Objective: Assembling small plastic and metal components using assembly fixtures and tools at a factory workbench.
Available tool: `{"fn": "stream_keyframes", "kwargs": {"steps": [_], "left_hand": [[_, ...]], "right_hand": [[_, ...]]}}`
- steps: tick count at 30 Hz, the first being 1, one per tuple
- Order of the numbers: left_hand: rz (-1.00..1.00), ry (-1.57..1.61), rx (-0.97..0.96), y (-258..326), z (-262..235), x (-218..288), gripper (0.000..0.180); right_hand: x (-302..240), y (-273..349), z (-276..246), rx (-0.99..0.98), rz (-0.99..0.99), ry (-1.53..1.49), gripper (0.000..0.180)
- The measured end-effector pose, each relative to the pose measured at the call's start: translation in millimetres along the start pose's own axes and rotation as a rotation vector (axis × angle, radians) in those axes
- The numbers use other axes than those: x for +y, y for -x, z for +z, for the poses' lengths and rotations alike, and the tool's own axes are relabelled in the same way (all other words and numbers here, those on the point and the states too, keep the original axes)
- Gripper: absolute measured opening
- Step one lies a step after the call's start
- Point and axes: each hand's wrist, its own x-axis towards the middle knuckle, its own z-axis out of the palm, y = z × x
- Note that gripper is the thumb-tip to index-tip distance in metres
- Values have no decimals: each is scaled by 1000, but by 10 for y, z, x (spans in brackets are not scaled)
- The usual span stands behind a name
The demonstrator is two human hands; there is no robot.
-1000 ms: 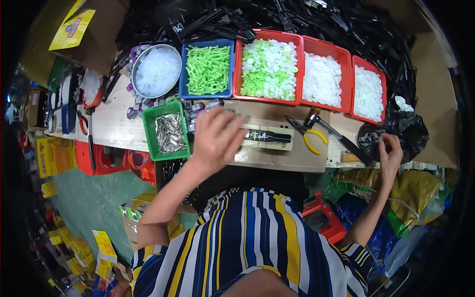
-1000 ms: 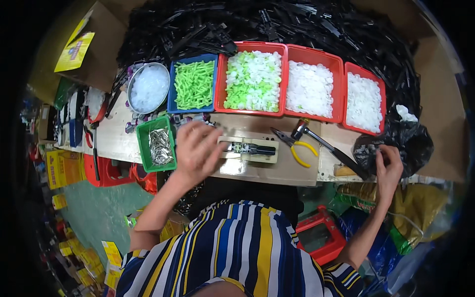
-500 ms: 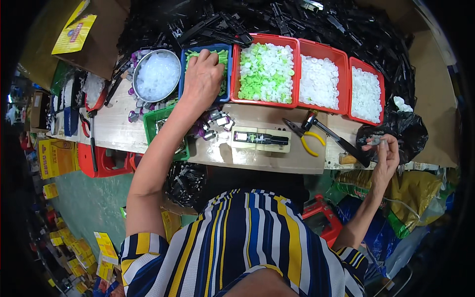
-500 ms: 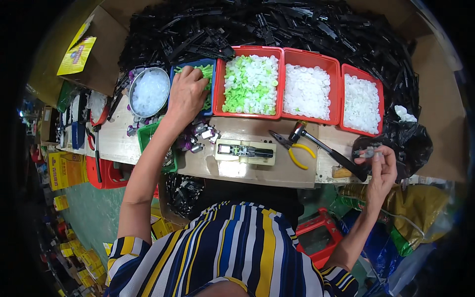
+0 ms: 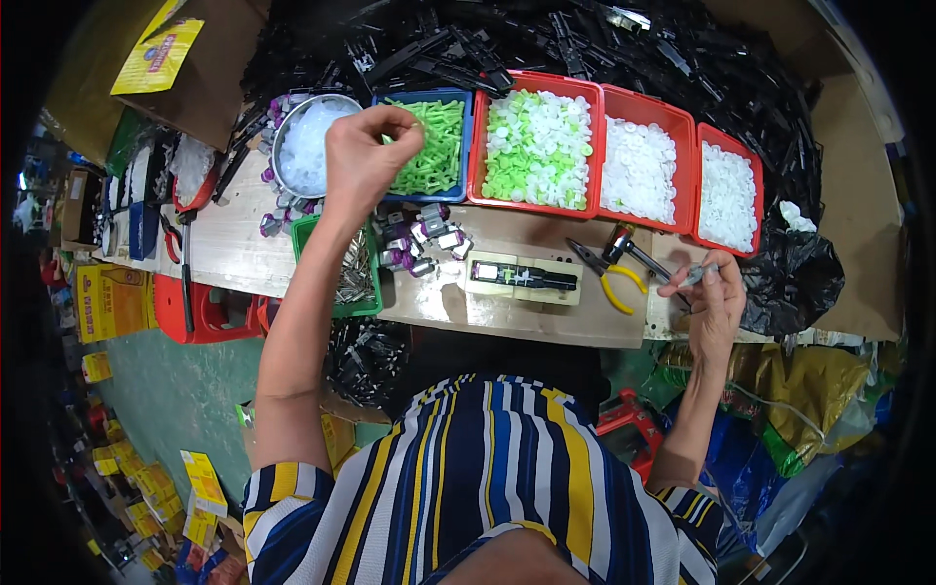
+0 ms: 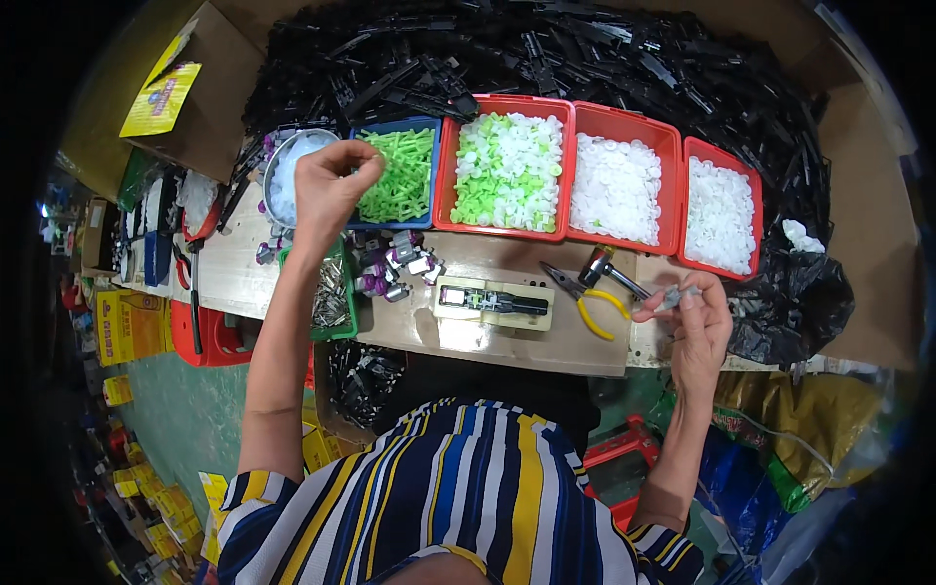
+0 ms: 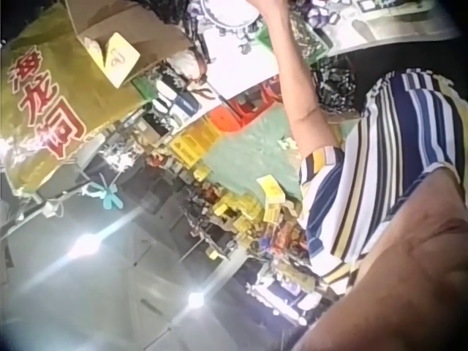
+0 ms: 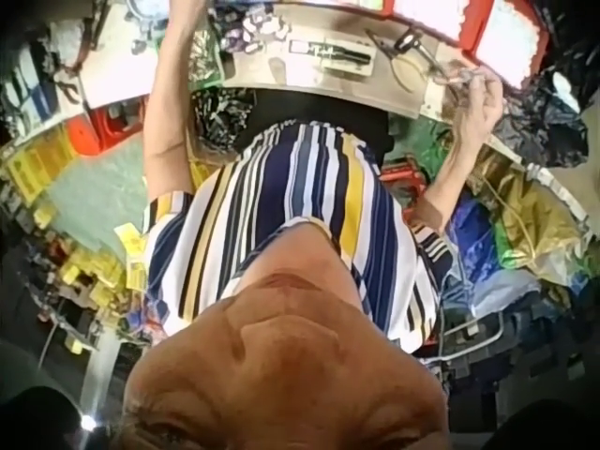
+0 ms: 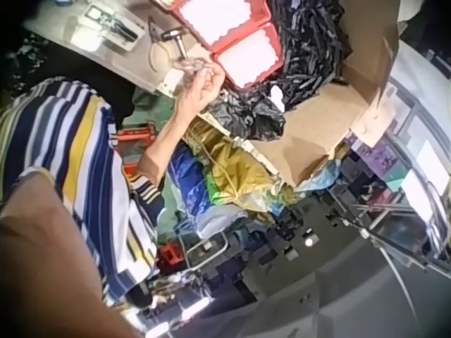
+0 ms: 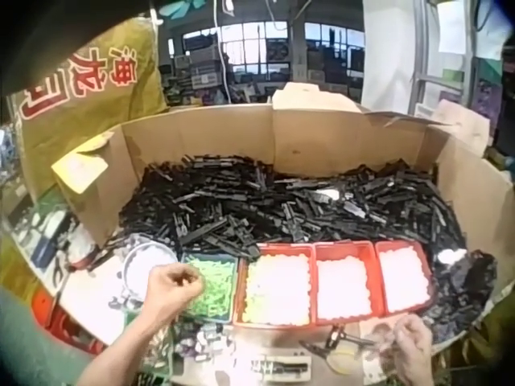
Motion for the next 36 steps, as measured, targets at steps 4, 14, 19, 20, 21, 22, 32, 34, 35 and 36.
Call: {"fn": "stream_keyframes", "kwargs": {"steps": [4,14,19,20,21,22,32,34,35,36], "left_hand": [[-61,215,91,113,-334,-29,11],[159,-453,170,262,-865,-340,11],[155,-576,81,281,-869,-363,10],[156,-572,82,282,-881,-362,10],[184,-539,117,290,-908,-345,10],[212,-505,151,301,-928,-315,9],[-219,515,74,896,-358,268,12],[-265,674,14,997,-133,323,12],[-284,761,-8,1042,-43,342,12],[-348,833,-30,1078,31,359,13]], "right_hand": [[87,-37,83,-60,88,-18,26],[167,-88,138,-120,-19,332,27],[117,-58,220,-116,-1,388,26],[108,-53,229,-113,0,405,26],[96,-46,240,-109,2,422,26],[81,-43,259,-109,0,425,26],[-34,-115,1149,-356,-165,383,22],[-69,-116,1290,-373,-231,424,21],[-78,-119,1321,-412,-302,456,20],[-72,-121,1326,-405,-300,460,20]]}}
